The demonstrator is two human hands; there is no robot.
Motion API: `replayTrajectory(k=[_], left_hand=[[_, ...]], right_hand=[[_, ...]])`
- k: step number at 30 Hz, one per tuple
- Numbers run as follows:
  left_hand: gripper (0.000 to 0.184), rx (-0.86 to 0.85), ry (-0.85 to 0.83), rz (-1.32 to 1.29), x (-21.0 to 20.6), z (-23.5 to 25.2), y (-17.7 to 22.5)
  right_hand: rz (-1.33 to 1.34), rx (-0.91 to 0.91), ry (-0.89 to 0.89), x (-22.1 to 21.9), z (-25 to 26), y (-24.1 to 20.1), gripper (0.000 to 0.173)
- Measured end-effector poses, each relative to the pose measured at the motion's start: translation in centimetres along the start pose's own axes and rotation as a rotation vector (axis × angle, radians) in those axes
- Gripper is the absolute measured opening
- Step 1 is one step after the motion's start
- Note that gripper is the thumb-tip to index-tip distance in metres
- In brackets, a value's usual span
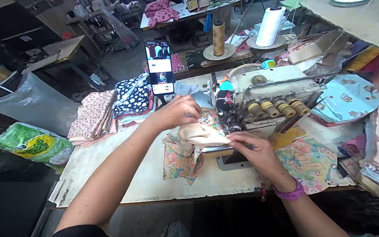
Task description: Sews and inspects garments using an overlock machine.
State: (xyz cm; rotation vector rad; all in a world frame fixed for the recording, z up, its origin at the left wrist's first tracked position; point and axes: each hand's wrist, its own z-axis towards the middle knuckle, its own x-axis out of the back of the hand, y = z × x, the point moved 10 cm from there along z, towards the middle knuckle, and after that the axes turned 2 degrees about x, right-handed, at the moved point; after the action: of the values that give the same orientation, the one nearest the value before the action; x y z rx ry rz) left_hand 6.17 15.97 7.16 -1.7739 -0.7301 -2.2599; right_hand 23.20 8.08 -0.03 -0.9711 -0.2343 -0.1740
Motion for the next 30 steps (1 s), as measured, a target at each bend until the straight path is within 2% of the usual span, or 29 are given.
replayTrajectory(k=[5, 8, 10, 12, 14, 19, 23, 25, 28, 30], left_hand=[[0.015, 0.036, -0.005, 0.022, -1.2, -0.3, -0.1], [0.015, -0.019, 0.031, -0.024, -0.6, -0.3, -0.1], [0.016, -0.061, 0.105, -0.138, 0.3, -0.4, 1.0], [0.013, -0.056, 0.206, -0.361, 1.9, -0.6, 3.1], [0.012, -0.043, 0.198, -0.445, 3.3, -0.6, 4.8], [0.019, 0.075, -0.084, 0.053, 4.2, -2.6, 2.6], [0.011, 0.061, -0.155, 0.252, 4.5, -2.9, 3.4], [0.011, 0.05, -0.144, 0.288, 4.8, -2.6, 3.7], [0.009, 0.044, -0.092, 0.185, 5.7, -2.2, 4.1], [0.014, 0.099, -0.103, 0.106, 5.9, -2.4, 4.6]], right_hand=[[-0.003, 0.021, 0.016, 0.0, -0.1, -0.2, 0.017], [-0.001, 0.016, 0.014, 0.1, -0.1, -0.2, 0.016], [0.0, 0.014, 0.006, 0.0, 0.0, -0.2, 0.016], [0.009, 0.01, -0.003, 0.0, 0.0, -0.1, 0.016], [0.013, 0.006, -0.012, 0.0, 0.1, -0.1, 0.016], [0.021, -0.022, -0.039, -0.1, 0.2, 0.0, 0.016], [0.018, -0.021, -0.045, -0.2, 0.3, 0.1, 0.018], [0.019, -0.03, -0.052, -0.2, 0.3, 0.0, 0.018], [0.006, -0.041, -0.059, -0.2, 0.3, -0.1, 0.017], [0.002, -0.044, -0.061, -0.2, 0.3, -0.2, 0.017]])
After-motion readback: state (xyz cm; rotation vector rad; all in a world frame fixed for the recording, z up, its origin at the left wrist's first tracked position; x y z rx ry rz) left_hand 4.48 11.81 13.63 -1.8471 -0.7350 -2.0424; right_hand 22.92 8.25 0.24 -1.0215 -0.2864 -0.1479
